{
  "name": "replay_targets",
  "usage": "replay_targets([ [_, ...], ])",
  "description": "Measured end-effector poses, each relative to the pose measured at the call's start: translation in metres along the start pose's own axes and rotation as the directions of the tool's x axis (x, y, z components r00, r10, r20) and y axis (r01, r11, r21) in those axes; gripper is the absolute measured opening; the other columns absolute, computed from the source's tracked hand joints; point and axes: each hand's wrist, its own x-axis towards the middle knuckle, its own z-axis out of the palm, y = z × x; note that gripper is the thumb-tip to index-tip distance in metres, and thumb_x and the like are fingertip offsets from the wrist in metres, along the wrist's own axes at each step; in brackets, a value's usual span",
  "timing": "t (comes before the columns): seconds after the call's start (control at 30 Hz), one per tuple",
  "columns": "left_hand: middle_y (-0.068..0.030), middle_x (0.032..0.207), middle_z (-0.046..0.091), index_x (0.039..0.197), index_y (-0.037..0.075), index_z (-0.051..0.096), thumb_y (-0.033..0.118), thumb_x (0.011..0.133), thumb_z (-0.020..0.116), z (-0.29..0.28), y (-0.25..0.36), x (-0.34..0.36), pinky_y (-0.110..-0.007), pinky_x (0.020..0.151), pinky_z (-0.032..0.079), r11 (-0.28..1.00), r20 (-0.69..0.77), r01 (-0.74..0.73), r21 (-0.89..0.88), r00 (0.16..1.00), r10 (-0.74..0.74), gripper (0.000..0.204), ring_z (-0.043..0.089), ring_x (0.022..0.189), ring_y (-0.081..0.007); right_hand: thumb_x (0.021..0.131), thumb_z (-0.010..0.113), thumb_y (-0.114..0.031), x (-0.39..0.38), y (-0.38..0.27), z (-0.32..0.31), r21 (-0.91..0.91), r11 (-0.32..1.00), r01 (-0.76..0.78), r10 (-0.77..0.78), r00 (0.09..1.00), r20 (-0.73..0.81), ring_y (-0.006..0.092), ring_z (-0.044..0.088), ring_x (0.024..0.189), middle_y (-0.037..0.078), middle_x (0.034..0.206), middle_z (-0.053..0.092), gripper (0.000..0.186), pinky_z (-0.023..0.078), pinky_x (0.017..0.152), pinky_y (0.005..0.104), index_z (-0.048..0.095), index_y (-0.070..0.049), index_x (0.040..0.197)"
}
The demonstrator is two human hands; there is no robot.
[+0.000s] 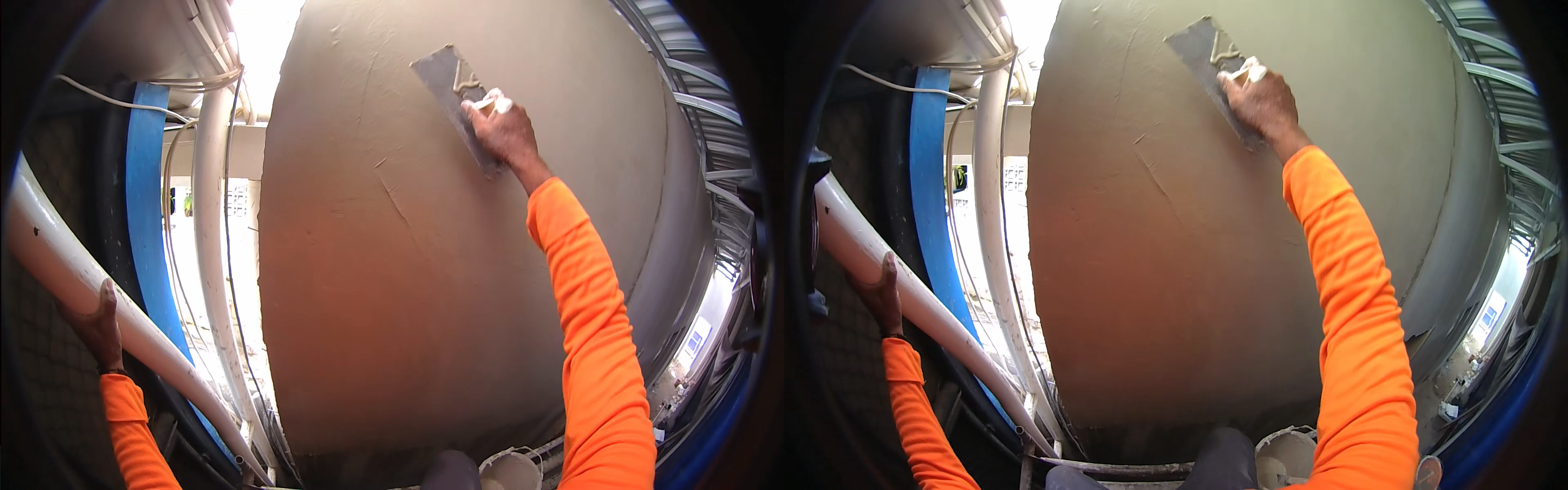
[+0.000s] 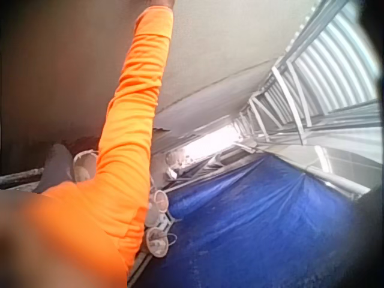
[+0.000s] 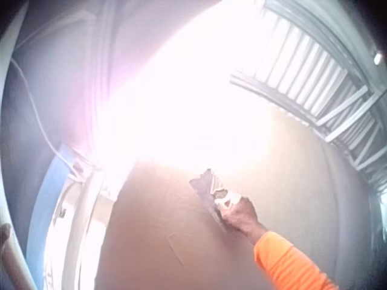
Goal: The person scoops plaster from a bucket onto a hawk and applies it to the ceiling with a trowel, smoothing the surface in repeated strokes. The person works while standing on a scaffold, repeatedly loading the trowel and spreading the plaster across the ceiling area.
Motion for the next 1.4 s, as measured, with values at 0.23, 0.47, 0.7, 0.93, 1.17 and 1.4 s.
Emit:
replay_targets([
  [0.23,-0.0227,0.151,0.042,0.153,-0.006,0.035,0.022,0.088,0.084,-0.001,-0.002,-0.001,-0.045,0.119,0.036,1.000,-0.003,0.004,-0.023,1.000,-0.004,0.086,0.046,0.138,-0.0321,0.092,0.068,-0.055,0.074,-0.013,0.020,-0.067,0.997,0.030,-0.029,0.999,0.014,0.0357,0.074,0.091,0.020,0.096,0.076,0.055,0.057,0.083,0.0439,0.071,-0.003,0.109],
  [0.47,-0.0212,0.132,0.060,0.137,-0.011,0.052,0.023,0.087,0.086,-0.002,0.002,0.009,-0.043,0.107,0.048,0.992,0.019,-0.117,0.037,0.993,0.116,0.069,0.061,0.118,-0.0286,0.093,0.072,-0.041,0.014,-0.038,0.044,0.073,0.938,0.338,-0.344,0.893,0.290,0.0365,0.071,0.077,0.017,0.082,0.073,0.040,0.056,0.073,0.0434,0.070,-0.002,0.100],
  [0.7,-0.0166,0.115,0.070,0.122,-0.009,0.063,0.021,0.087,0.087,-0.004,0.001,0.016,-0.039,0.092,0.056,0.972,0.067,-0.232,0.020,0.971,0.231,0.052,0.068,0.100,-0.0238,0.091,0.068,-0.033,-0.130,-0.016,0.053,-0.004,0.843,0.538,-0.411,0.648,0.641,0.0406,0.072,0.085,0.017,0.089,0.074,0.027,0.058,0.074,0.0527,0.070,-0.009,0.103],
  [0.93,-0.0160,0.115,0.071,0.122,-0.009,0.065,0.021,0.087,0.088,-0.008,-0.010,0.024,-0.039,0.089,0.059,0.967,0.091,-0.253,0.035,0.964,0.249,0.052,0.070,0.098,-0.0229,0.094,0.063,-0.027,-0.256,0.050,0.074,0.075,0.812,0.578,-0.438,0.520,0.733,0.0375,0.071,0.074,0.013,0.076,0.070,0.017,0.056,0.063,0.0511,0.063,-0.011,0.101],
  [1.17,-0.0142,0.110,0.073,0.116,-0.007,0.068,0.020,0.085,0.088,-0.017,-0.036,0.035,-0.039,0.087,0.061,0.997,0.212,-0.073,0.017,0.975,0.068,0.046,0.072,0.093,-0.0240,0.092,0.060,-0.020,-0.397,0.114,0.101,0.111,0.838,0.534,-0.428,0.518,0.740,0.0319,0.075,0.075,0.012,0.079,0.072,0.015,0.059,0.063,0.0465,0.065,-0.011,0.103],
  [1.4,-0.0146,0.122,0.071,0.125,-0.005,0.065,0.017,0.084,0.089,-0.018,-0.033,0.052,-0.042,0.094,0.061,0.976,0.229,-0.211,-0.045,0.949,0.216,0.053,0.071,0.101,-0.0247,0.093,0.060,-0.020,-0.569,0.171,0.138,0.121,0.876,0.467,-0.389,0.536,0.749,0.0311,0.076,0.075,0.013,0.079,0.072,0.012,0.061,0.063,0.0443,0.066,-0.010,0.096],
])
